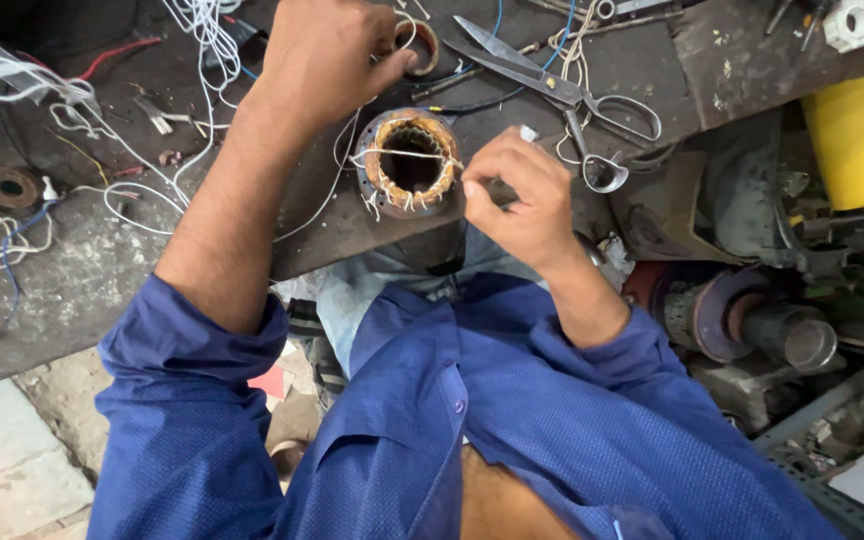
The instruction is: The person winds white wire around a cylindrical copper coil, repeatedly pulling, wrapping, and trimming the wire with shears. The person adjusts the coil and wire by hand, cuts excess wire, and continues wrapping until the end of the clip.
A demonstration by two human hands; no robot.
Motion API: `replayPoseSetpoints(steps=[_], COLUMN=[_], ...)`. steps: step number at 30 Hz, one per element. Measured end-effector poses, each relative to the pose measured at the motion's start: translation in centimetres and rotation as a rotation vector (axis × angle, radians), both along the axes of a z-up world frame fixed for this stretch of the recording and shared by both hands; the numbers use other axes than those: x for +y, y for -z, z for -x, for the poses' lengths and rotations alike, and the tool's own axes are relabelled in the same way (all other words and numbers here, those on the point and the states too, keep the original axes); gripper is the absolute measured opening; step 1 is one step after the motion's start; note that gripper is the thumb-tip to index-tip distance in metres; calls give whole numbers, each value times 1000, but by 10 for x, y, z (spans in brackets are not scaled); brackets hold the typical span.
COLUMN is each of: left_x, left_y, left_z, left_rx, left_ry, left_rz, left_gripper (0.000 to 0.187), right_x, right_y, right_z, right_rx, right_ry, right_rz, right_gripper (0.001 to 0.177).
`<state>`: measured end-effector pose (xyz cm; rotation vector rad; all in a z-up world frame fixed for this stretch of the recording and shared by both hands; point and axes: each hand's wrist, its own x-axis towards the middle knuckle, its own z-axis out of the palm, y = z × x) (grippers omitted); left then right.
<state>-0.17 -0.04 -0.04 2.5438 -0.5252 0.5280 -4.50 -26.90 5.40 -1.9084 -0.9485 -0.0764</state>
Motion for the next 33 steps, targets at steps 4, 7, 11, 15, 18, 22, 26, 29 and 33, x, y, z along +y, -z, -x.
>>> replayPoseSetpoints(steps=[4, 7, 11, 15, 18, 22, 26, 29, 33], left_x=[-1, 0, -1, -2, 0, -5, -4, -6, -6], left_y=[-1, -4, -4, -7, -8, -5, -10, -12, -13], left_z=[2, -1, 1, 0, -1, 2, -1, -3, -2], left_rx=[-12, -1, 58, 32, 27, 8, 33, 84, 103], left_ry=[7, 5, -12, 39, 21, 13, -6, -25, -53], left_rz=[11, 14, -45, 51, 23, -2, 8, 38, 1], left_gripper=[20, 20, 28, 17, 19, 21, 20, 20, 24], right_x=[0, 1, -2, -5, -3, -2, 2, 1, 7], right_y=[2, 8, 17, 15, 16, 24, 27, 19, 5], right_z=[3, 3, 7, 6, 7, 16, 8, 0, -4], right_rx=[-16, 44, 348, 385, 199, 128, 340, 276, 107], right_ry=[85, 82, 44, 98, 36, 142, 65, 27, 12], right_rz=[-11, 31, -113, -167, -40, -28, -108, -52, 30], right_gripper=[11, 11, 7, 4, 12, 7, 8, 9, 7])
